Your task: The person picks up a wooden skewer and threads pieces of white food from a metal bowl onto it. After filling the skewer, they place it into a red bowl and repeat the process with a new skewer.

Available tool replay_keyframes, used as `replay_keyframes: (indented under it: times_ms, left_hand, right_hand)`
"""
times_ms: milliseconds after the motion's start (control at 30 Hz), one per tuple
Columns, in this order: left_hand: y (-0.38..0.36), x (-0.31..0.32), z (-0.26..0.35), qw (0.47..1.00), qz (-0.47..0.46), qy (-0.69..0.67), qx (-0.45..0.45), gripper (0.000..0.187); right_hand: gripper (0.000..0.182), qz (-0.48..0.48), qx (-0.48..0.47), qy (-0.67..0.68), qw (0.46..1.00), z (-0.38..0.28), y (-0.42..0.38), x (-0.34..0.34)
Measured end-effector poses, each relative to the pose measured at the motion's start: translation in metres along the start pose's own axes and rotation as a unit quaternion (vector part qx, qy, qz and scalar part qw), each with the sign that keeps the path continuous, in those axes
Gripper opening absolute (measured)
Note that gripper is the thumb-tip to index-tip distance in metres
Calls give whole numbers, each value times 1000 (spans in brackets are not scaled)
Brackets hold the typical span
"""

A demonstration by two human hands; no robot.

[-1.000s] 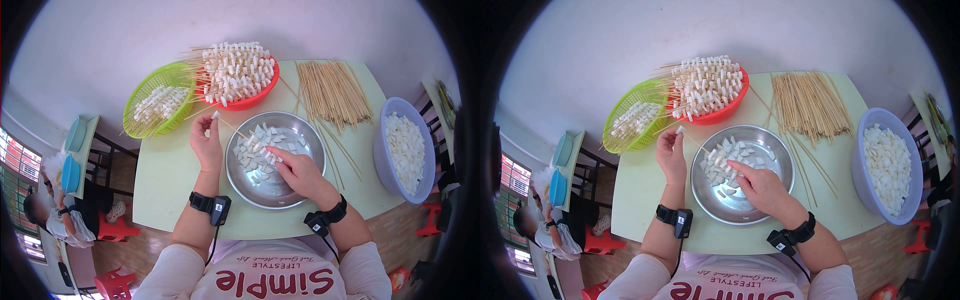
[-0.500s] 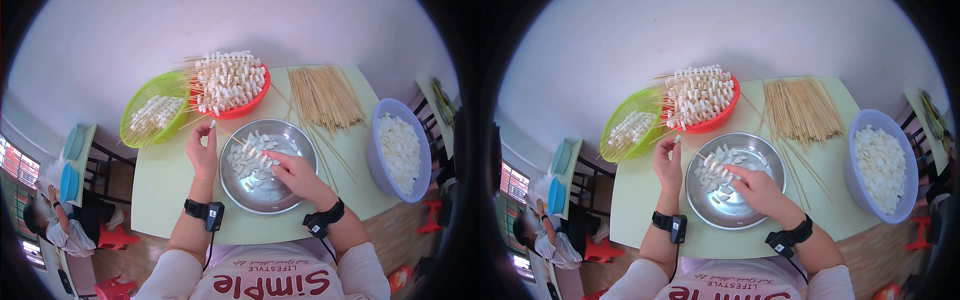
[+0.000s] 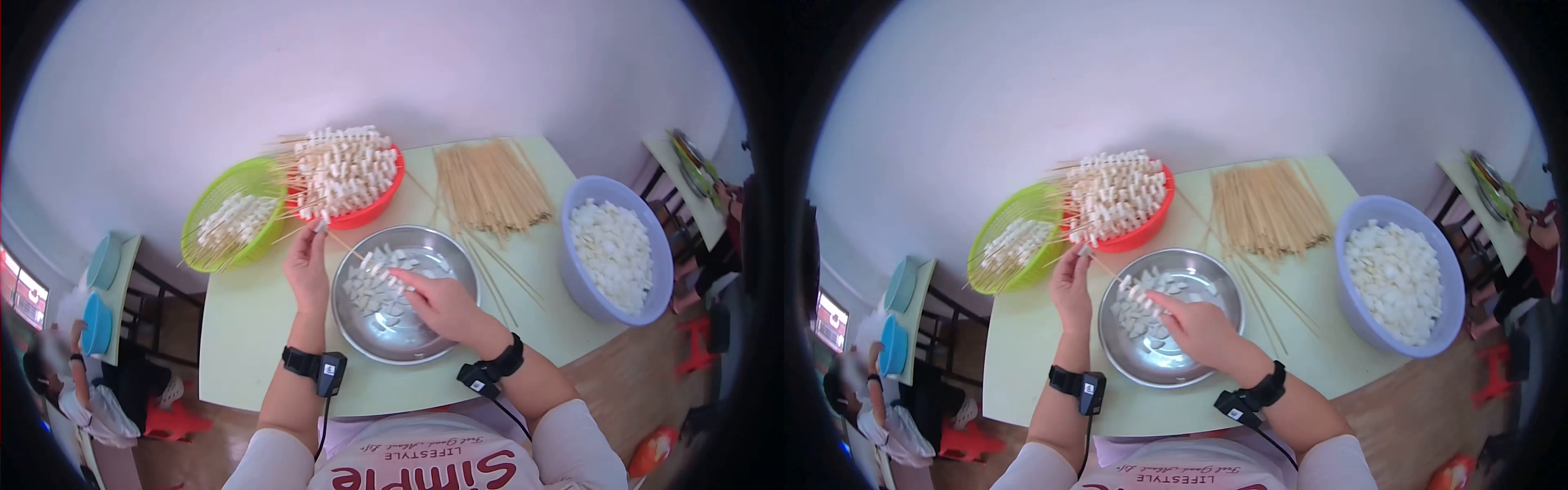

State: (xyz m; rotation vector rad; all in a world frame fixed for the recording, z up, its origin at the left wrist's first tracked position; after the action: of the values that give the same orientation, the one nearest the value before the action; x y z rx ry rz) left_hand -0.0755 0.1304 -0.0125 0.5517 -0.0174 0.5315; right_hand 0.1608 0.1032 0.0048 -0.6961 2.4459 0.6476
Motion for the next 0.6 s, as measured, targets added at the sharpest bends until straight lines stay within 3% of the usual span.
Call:
replay_keyframes:
  times_ms: [133, 200, 233, 267, 367, 400, 467, 500, 567, 600]
  left_hand:
    - [0, 1, 22, 992, 6, 125, -22, 21]
    - [1, 6, 23, 994, -4, 110, -29, 20]
    - [-2, 9, 22, 996, -11, 89, -25, 18]
    - [-8, 13, 22, 996, -14, 85, -28, 18]
    - [-17, 25, 26, 993, -44, 98, -49, 17]
    - [-19, 26, 27, 994, -47, 92, -47, 17]
    - [-26, 27, 26, 984, -90, 150, -35, 17]
    - [-29, 29, 25, 984, -96, 143, -36, 17]
    - [-33, 30, 22, 991, -88, 89, -52, 19]
    - [-33, 29, 20, 991, -92, 82, -51, 19]
  right_hand:
    - [43, 22, -7, -79, 997, -1, -3, 2]
    - [42, 29, -12, -17, 999, 6, -2, 6]
    - [41, -24, 80, 159, 984, 15, -1, 11]
    - [40, -74, 169, 327, 927, 20, -4, 16]
    - [38, -70, 190, 374, 905, 12, -5, 9]
    - [38, -65, 190, 369, 907, 13, -5, 11]
    - [38, 25, 84, 199, 976, 18, -6, 11]
    - [38, 31, 88, 194, 977, 24, -7, 15]
    - [36, 91, -19, 60, 994, 19, -9, 15]
    - [36, 95, -17, 54, 994, 17, -9, 14]
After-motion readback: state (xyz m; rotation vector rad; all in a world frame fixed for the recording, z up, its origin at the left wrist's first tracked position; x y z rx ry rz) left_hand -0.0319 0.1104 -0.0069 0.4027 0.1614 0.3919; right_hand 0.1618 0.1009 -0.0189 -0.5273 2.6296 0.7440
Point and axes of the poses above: each hand's wrist, its own y-axis towards the middle knuckle, its own x-axis out of the palm, z = x × y, the point moved 4 cm from there along y, towards the middle knuckle, and after that the axes turned 1 degree about x, right-handed, at the moved point
